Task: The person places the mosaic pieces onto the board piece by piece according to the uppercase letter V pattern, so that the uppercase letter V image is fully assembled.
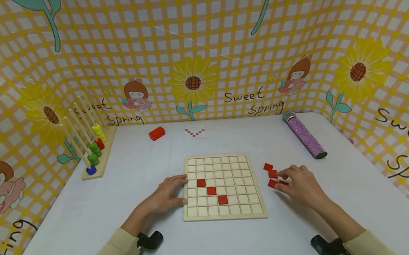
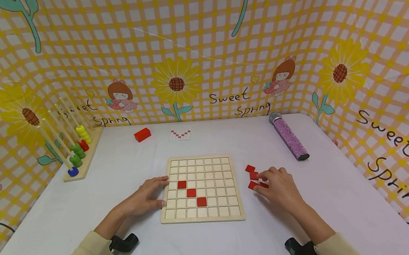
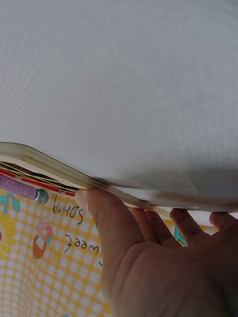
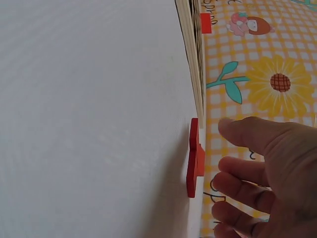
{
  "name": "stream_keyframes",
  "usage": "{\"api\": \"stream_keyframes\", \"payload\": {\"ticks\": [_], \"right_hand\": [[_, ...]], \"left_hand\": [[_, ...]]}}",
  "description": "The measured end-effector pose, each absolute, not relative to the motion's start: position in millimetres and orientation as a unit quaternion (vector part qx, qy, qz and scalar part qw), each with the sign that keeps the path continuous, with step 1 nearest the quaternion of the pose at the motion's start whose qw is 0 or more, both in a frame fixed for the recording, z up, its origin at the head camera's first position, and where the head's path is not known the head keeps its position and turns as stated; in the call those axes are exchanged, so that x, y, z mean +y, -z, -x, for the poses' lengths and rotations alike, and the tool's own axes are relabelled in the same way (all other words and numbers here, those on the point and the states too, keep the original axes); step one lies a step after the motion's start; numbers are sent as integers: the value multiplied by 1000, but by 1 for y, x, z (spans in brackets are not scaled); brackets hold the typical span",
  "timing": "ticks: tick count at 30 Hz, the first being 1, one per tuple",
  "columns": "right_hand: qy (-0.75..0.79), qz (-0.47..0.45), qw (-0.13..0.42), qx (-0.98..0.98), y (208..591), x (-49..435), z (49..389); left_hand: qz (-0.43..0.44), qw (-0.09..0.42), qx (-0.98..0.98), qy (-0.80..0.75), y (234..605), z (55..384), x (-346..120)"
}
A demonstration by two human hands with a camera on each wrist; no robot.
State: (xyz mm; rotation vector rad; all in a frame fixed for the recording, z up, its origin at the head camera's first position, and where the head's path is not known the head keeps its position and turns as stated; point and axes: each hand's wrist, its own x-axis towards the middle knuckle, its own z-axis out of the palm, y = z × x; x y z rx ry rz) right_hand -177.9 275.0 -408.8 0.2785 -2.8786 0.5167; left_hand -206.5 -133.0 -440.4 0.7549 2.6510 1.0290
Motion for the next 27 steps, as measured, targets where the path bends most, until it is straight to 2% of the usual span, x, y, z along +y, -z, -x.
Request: {"api": "stream_keyframes", "payload": {"ticks": [27], "right_hand": [[-154,-75,83,-982,422,297,175]], "left_hand": [[-251,101,898,-348,440,206,-132]]}}
